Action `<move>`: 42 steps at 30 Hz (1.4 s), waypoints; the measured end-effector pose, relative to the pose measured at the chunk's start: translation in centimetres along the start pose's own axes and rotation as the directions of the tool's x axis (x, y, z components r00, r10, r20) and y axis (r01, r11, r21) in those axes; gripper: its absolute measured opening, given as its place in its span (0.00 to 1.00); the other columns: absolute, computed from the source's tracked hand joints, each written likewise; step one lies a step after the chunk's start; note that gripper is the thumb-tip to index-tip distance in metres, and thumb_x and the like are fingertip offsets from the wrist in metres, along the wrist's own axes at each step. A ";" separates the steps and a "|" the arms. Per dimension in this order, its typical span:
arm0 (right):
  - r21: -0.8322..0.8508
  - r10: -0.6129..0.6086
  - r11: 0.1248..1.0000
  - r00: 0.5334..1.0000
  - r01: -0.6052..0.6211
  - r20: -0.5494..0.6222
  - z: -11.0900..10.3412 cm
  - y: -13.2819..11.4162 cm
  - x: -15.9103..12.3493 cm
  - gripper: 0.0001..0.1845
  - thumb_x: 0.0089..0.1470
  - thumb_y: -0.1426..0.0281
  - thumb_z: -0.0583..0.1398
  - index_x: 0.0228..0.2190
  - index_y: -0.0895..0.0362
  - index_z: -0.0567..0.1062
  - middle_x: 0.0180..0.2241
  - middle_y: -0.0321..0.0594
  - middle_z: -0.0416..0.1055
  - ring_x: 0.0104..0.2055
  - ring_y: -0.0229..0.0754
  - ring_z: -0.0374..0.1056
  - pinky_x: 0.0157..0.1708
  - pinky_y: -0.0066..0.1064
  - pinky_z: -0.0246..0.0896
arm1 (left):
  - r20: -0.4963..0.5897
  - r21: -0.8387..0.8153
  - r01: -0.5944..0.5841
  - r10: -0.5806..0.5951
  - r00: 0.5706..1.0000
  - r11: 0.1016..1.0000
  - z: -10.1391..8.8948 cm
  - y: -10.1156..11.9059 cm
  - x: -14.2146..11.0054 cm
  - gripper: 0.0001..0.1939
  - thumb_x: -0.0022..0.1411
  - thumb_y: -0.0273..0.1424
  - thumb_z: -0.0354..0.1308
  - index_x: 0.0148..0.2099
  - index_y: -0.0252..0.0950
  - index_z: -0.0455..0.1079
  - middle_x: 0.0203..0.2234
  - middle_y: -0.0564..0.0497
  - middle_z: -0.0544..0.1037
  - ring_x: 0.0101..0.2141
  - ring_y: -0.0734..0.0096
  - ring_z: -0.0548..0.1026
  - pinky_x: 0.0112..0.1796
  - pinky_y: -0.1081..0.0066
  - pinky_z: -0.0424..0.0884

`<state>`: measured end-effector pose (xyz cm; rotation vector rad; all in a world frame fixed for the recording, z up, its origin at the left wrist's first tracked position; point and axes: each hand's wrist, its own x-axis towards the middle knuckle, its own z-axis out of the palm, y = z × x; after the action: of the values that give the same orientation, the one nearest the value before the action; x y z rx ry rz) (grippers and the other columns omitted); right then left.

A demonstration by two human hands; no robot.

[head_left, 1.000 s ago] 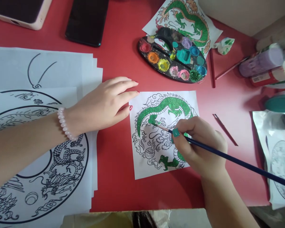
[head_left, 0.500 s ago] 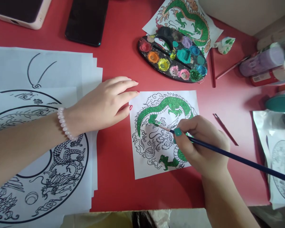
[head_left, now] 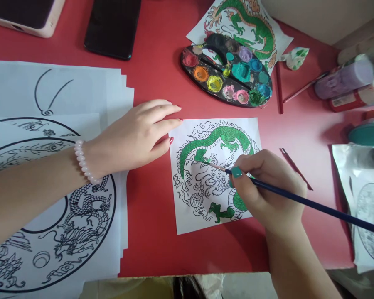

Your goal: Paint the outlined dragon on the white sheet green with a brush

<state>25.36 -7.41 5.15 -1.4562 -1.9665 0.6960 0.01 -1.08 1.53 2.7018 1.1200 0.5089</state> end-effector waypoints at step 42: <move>0.056 -0.009 0.998 0.997 0.004 0.083 -0.6 0.7 0.4 0.07 0.43 0.80 0.55 0.25 0.56 0.65 0.23 0.32 0.63 0.22 0.30 0.55 0.20 0.26 0.51 | 0.022 -0.024 0.022 -0.021 1.000 0.999 -0.1 0.1 0.1 0.20 0.66 0.31 0.43 0.55 0.29 0.67 0.57 0.40 0.67 0.58 0.55 0.62 0.58 0.53 0.62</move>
<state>26.15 -6.77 5.14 -1.4082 -1.9970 0.8139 0.05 -1.06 1.68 2.6656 1.1290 0.4860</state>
